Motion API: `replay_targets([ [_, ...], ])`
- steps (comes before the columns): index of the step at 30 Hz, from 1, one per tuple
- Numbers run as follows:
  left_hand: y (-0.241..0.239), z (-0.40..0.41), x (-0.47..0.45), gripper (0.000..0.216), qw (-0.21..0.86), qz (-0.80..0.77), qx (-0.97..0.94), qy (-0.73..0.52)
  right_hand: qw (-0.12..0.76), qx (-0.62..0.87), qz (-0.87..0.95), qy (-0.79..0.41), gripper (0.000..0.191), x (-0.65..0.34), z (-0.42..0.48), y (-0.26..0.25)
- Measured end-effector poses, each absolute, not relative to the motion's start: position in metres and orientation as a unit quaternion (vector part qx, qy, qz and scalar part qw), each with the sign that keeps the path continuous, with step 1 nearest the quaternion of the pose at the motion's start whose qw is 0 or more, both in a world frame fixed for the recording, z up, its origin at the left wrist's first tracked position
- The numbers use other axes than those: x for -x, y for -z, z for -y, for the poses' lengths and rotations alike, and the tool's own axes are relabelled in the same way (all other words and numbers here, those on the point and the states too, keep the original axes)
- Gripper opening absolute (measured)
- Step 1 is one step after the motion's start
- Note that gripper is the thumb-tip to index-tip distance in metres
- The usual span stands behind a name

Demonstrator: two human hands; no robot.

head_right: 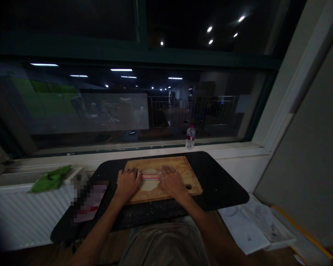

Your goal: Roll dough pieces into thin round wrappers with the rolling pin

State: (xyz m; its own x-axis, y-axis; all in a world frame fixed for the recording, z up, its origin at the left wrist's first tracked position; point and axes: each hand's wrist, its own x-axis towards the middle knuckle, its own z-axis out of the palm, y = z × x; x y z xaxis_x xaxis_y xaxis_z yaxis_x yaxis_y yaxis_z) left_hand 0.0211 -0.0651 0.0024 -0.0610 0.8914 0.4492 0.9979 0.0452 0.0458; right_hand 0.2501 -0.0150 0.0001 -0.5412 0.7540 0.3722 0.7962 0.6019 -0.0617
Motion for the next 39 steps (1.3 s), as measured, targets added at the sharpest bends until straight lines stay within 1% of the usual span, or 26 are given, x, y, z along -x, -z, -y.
replay_targets([
  [6, -0.001, 0.066, -0.018, 0.048, 0.160, 0.692, 0.679, 0.186, 0.187, 0.433, 0.880, 0.050, 0.053, -0.254, 0.023, 0.005],
  [16, -0.001, 0.065, -0.019, 0.051, 0.164, 0.686, 0.678, 0.206, 0.162, 0.411, 0.894, 0.079, 0.048, -0.246, -0.016, -0.002],
  [27, -0.006, 0.074, -0.023, 0.049, 0.161, 0.681, 0.678, 0.226, 0.178, 0.404, 0.896, 0.055, 0.056, -0.250, -0.029, 0.000],
  [32, -0.007, 0.082, -0.026, 0.044, 0.155, 0.732, 0.616, 0.247, 0.159, 0.394, 0.904, 0.034, 0.055, -0.256, -0.027, 0.005],
  [35, -0.007, 0.086, -0.025, 0.045, 0.147, 0.758, 0.588, 0.243, 0.167, 0.385, 0.908, 0.014, 0.054, -0.260, -0.022, 0.008],
  [39, -0.006, 0.088, -0.023, 0.041, 0.145, 0.753, 0.594, 0.241, 0.197, 0.374, 0.906, 0.002, 0.053, -0.261, -0.014, 0.007],
])
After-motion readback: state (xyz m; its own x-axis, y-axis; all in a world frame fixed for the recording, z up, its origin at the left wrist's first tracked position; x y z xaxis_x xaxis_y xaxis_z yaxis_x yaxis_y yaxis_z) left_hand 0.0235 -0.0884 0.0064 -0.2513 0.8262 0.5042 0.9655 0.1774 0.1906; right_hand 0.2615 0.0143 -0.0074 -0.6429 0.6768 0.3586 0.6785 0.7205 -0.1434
